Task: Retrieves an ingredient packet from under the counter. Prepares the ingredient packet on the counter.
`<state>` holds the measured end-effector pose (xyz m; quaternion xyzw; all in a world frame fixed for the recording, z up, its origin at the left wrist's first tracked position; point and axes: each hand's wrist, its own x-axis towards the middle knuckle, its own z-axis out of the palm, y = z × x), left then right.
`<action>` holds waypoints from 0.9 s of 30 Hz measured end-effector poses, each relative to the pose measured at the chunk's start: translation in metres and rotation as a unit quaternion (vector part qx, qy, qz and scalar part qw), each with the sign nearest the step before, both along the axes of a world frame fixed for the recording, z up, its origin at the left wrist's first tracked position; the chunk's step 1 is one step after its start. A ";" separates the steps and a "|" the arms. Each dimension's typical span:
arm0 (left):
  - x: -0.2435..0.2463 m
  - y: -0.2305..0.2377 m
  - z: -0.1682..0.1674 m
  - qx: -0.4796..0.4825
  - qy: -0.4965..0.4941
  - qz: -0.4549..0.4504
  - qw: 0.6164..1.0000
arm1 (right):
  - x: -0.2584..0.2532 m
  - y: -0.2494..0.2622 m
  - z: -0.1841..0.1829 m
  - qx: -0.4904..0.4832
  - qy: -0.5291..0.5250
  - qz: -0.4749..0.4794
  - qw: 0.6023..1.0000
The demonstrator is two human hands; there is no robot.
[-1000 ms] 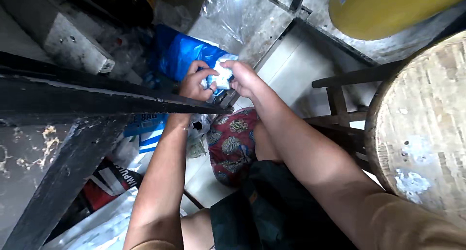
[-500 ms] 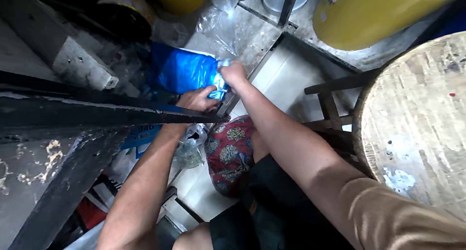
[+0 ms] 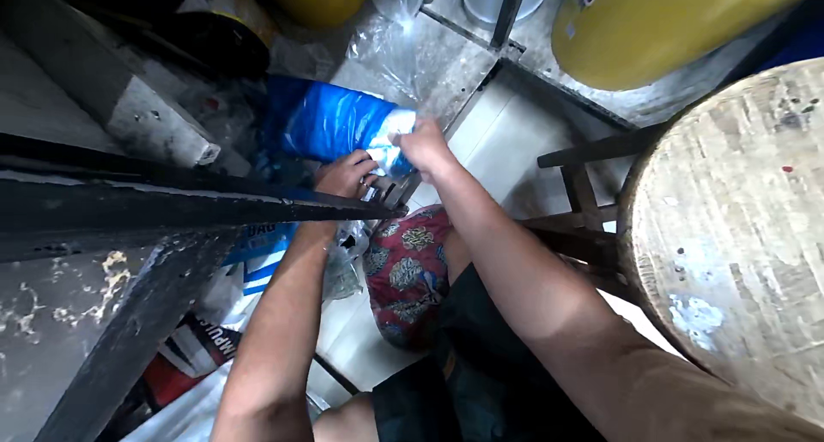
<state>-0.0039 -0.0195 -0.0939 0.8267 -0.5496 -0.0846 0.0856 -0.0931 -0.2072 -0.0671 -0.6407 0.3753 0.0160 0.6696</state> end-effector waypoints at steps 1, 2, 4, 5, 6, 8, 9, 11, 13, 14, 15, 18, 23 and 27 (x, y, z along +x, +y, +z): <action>-0.002 0.001 -0.004 0.001 0.006 0.010 1.000 | -0.010 0.005 -0.006 0.035 -0.001 -0.026 0.999; -0.004 0.003 -0.008 -0.005 0.024 0.025 0.999 | -0.018 0.008 -0.012 0.073 -0.011 -0.055 0.996; -0.004 0.008 -0.010 -0.050 0.081 0.070 0.993 | -0.021 0.006 -0.020 0.135 -0.055 -0.097 0.985; -0.005 0.008 -0.004 -0.105 0.136 0.101 0.980 | -0.020 0.003 -0.024 0.138 -0.078 -0.100 0.982; -0.006 0.006 0.004 -0.173 0.172 0.134 0.960 | -0.019 0.000 -0.025 0.121 -0.093 -0.080 0.985; 0.004 -0.005 0.017 -0.281 0.153 0.166 0.933 | -0.014 0.001 -0.024 0.061 -0.110 0.002 0.992; 0.009 -0.013 0.025 -0.270 0.137 0.167 0.938 | -0.012 0.007 -0.025 0.018 -0.114 0.043 0.992; 0.019 -0.028 0.031 -0.178 0.106 0.133 0.969 | -0.012 0.022 -0.026 -0.074 -0.122 0.088 0.986; 0.031 -0.037 0.022 -0.099 0.078 0.103 0.987 | -0.018 0.031 -0.018 -0.158 -0.113 0.091 0.977; 0.034 -0.039 0.017 -0.073 0.058 0.099 0.991 | -0.024 0.033 -0.012 -0.184 -0.100 0.087 0.974; 0.035 -0.042 0.011 -0.055 0.037 0.100 0.993 | -0.031 0.032 -0.007 -0.194 -0.083 0.080 0.974; 0.028 -0.047 0.004 -0.024 0.001 0.138 0.990 | -0.044 0.029 0.001 -0.115 -0.044 -0.015 0.992; 0.030 -0.049 0.000 -0.043 -0.019 0.175 0.984 | -0.063 0.021 0.021 -0.094 -0.069 -0.082 0.990; 0.029 -0.052 0.001 -0.028 -0.010 0.173 0.984 | -0.086 0.007 0.053 -0.027 -0.178 -0.153 0.972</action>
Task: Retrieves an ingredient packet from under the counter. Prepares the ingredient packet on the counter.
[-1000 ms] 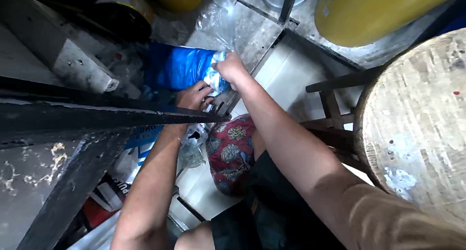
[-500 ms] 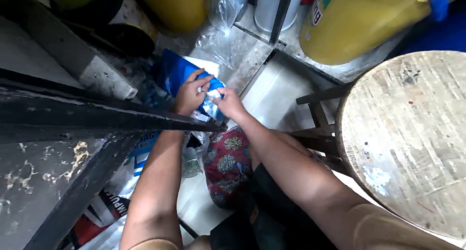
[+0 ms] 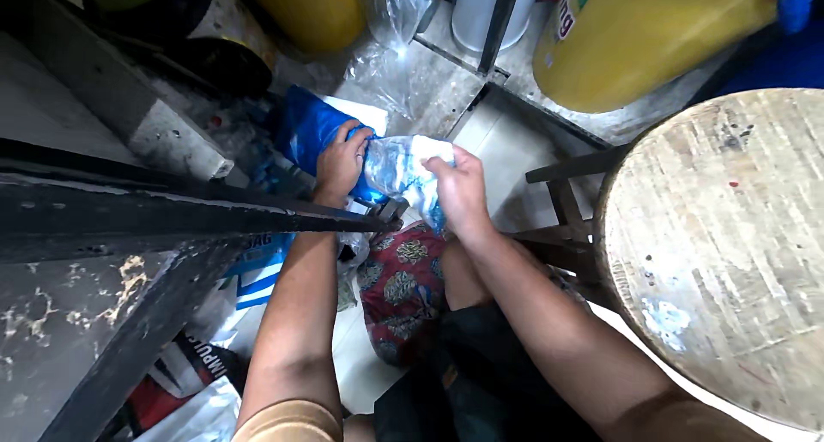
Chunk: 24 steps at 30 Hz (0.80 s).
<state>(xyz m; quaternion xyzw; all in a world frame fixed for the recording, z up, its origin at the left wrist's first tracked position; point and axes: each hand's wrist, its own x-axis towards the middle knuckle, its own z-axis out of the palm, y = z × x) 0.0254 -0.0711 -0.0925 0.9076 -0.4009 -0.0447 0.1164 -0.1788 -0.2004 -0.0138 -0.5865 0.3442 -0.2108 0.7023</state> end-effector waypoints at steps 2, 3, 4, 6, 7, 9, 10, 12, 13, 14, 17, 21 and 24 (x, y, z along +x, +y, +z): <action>0.003 0.003 0.001 -0.035 0.020 -0.016 0.999 | -0.004 -0.010 0.019 0.041 -0.082 -0.038 0.995; 0.004 0.008 0.003 -0.060 0.044 -0.017 0.997 | -0.004 -0.014 0.027 0.071 -0.106 -0.054 0.990; 0.003 0.013 0.007 -0.100 0.074 -0.010 0.992 | -0.004 -0.017 0.034 0.112 -0.124 -0.067 0.984; 0.001 0.029 0.017 -0.222 0.105 0.030 0.969 | -0.004 -0.023 0.043 0.196 -0.153 -0.086 0.965; -0.003 0.043 0.023 -0.278 0.093 0.066 0.954 | -0.005 -0.023 0.048 0.226 -0.169 -0.092 0.955; -0.033 0.081 0.042 -0.314 0.058 0.176 0.931 | -0.010 -0.019 0.057 0.236 -0.186 -0.087 0.950; -0.065 0.099 0.061 -0.264 0.069 0.257 0.927 | -0.014 -0.016 0.059 0.199 -0.179 -0.080 0.960; -0.115 0.122 0.083 -0.218 0.065 0.399 0.888 | -0.024 -0.011 0.064 0.066 -0.169 -0.055 0.982; -0.132 0.134 0.080 -0.290 0.047 0.431 0.853 | -0.029 -0.009 0.069 -0.003 -0.169 -0.057 0.984; -0.144 0.149 0.072 -0.373 0.022 0.422 0.826 | -0.034 -0.007 0.078 -0.069 -0.167 -0.069 0.981; -0.176 0.190 0.064 -0.449 -0.009 0.420 0.788 | -0.056 -0.003 0.118 -0.242 -0.207 -0.068 0.945; -0.261 0.166 0.110 -0.479 0.124 0.407 0.768 | -0.098 -0.001 0.173 -0.475 -0.315 0.103 0.815; -0.304 0.120 0.173 -0.572 0.404 0.172 0.693 | -0.128 0.015 0.184 -0.573 -0.335 0.272 0.697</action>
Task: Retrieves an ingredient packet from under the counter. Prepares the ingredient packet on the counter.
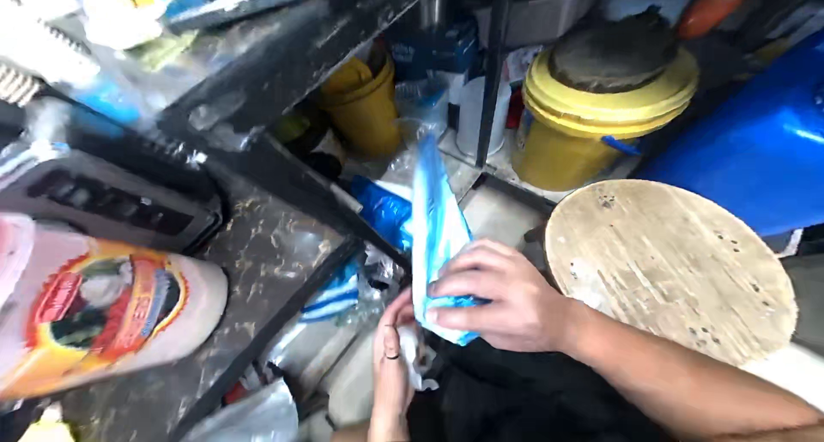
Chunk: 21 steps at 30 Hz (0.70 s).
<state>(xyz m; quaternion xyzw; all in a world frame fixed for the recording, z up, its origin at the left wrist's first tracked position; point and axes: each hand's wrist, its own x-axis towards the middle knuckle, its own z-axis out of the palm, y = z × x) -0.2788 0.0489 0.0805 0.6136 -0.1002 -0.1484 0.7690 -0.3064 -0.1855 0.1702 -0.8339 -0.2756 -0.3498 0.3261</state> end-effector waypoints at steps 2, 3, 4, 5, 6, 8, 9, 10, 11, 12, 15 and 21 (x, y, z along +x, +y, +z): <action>-0.002 -0.012 0.035 -0.089 0.015 -0.055 0.994 | -0.015 0.017 -0.008 -0.091 0.026 0.060 0.994; -0.001 -0.020 0.051 -0.114 0.045 -0.022 0.992 | -0.021 0.023 -0.012 -0.118 0.028 0.073 0.990; 0.001 -0.025 0.062 -0.133 0.088 0.009 0.987 | -0.027 0.027 -0.015 -0.130 0.026 0.073 0.988; 0.003 -0.029 0.069 -0.137 0.136 0.040 0.980 | -0.033 0.028 -0.016 -0.133 0.023 0.063 0.989; 0.005 -0.030 0.072 -0.143 0.173 0.058 0.973 | -0.039 0.025 -0.017 -0.131 0.021 0.046 0.990; 0.006 -0.023 0.067 -0.182 0.193 0.049 0.963 | -0.049 0.016 -0.022 -0.112 0.030 0.016 0.993; 0.006 -0.018 0.065 -0.200 0.186 0.042 0.961 | -0.054 0.011 -0.026 -0.103 0.040 0.014 0.994; 0.007 -0.013 0.063 -0.212 0.174 0.040 0.961 | -0.056 0.007 -0.030 -0.099 0.050 0.023 0.994; 0.008 -0.009 0.062 -0.215 0.161 0.041 0.962 | -0.057 0.003 -0.034 -0.093 0.064 0.040 0.993; 0.008 -0.006 0.060 -0.211 0.148 0.042 0.965 | -0.058 0.000 -0.036 -0.072 0.084 0.054 0.992; 0.009 0.001 0.050 -0.212 0.122 0.031 0.969 | -0.061 -0.002 -0.033 0.132 0.181 0.028 0.974; 0.009 0.005 0.044 -0.225 0.083 0.007 0.971 | -0.022 -0.001 -0.007 0.337 0.387 -0.019 0.858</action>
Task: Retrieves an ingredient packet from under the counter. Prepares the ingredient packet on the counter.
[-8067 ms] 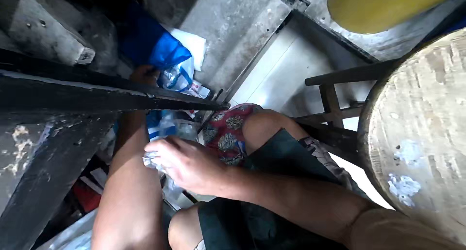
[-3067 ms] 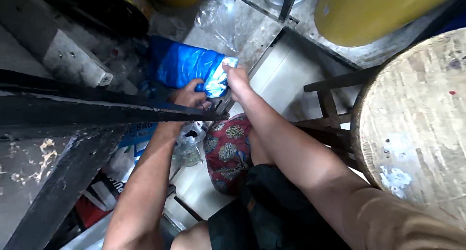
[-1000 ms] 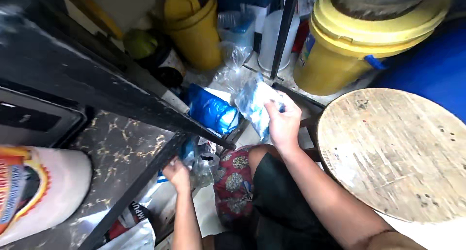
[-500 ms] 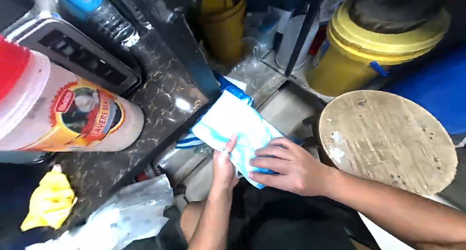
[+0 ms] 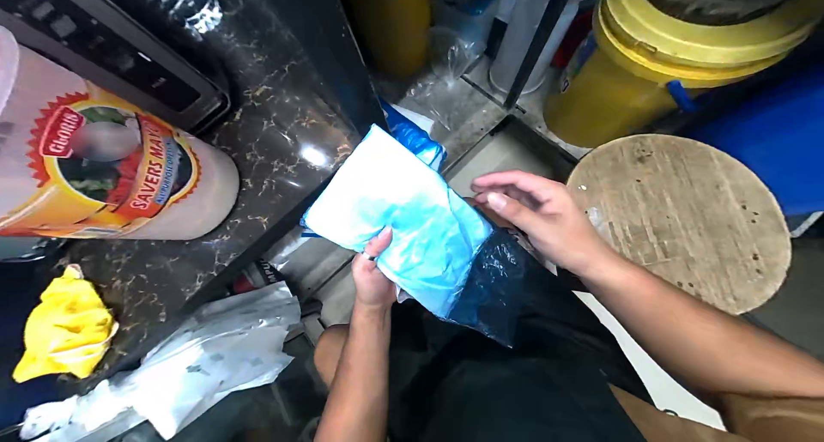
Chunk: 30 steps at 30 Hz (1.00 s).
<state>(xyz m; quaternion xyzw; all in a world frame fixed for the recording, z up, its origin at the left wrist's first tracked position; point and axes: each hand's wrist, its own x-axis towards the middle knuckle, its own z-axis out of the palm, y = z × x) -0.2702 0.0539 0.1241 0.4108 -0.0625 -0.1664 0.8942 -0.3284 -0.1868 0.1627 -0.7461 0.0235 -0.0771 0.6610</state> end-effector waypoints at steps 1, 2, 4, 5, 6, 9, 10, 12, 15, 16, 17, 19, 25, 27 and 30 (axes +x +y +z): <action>-0.001 0.001 0.000 0.003 -0.005 -0.001 1.000 | 0.005 0.004 0.003 0.017 0.026 0.025 0.999; -0.002 0.002 -0.001 0.006 -0.010 0.000 1.000 | 0.010 0.008 0.005 0.030 0.051 0.049 0.997; -0.004 0.002 0.001 0.020 -0.018 0.006 1.000 | 0.017 0.016 0.009 0.061 0.091 0.082 0.991; -0.005 0.003 0.002 0.023 -0.026 0.007 0.999 | 0.019 0.020 0.009 0.073 0.098 0.090 0.988; -0.006 0.005 0.002 0.022 -0.037 0.007 0.999 | 0.021 0.024 0.009 0.078 0.094 0.087 0.989; -0.006 0.015 0.001 0.017 -0.074 0.000 0.997 | 0.024 0.028 0.004 0.078 0.055 0.064 0.993; -0.006 0.019 0.001 0.029 -0.068 0.008 0.997 | 0.026 0.029 0.002 0.086 0.048 0.054 0.994; -0.003 0.024 0.003 0.087 -0.043 0.023 0.995 | 0.028 0.030 -0.002 0.104 0.050 0.037 0.993; -0.004 0.026 0.010 0.122 -0.047 0.051 0.990 | 0.029 0.032 -0.007 0.139 0.058 0.061 0.987; -0.007 0.028 0.013 0.124 -0.052 0.058 0.989 | 0.028 0.031 -0.005 0.147 0.071 0.089 0.983; -0.011 0.032 0.018 0.128 -0.055 0.059 0.988 | 0.027 0.031 0.001 0.150 0.092 0.121 0.977; -0.006 0.041 0.044 0.149 -0.094 0.034 0.984 | 0.036 0.035 0.030 0.136 0.082 0.152 0.976; 0.014 0.080 0.202 0.220 -0.253 -0.049 0.941 | 0.049 0.056 0.207 0.044 -0.122 0.247 0.960; 0.016 0.091 0.258 0.181 -0.233 -0.044 0.954 | 0.050 0.063 0.261 0.040 -0.072 0.277 0.957; 0.020 0.098 0.324 0.171 -0.201 -0.008 0.965 | 0.061 0.078 0.315 0.126 0.001 0.236 0.964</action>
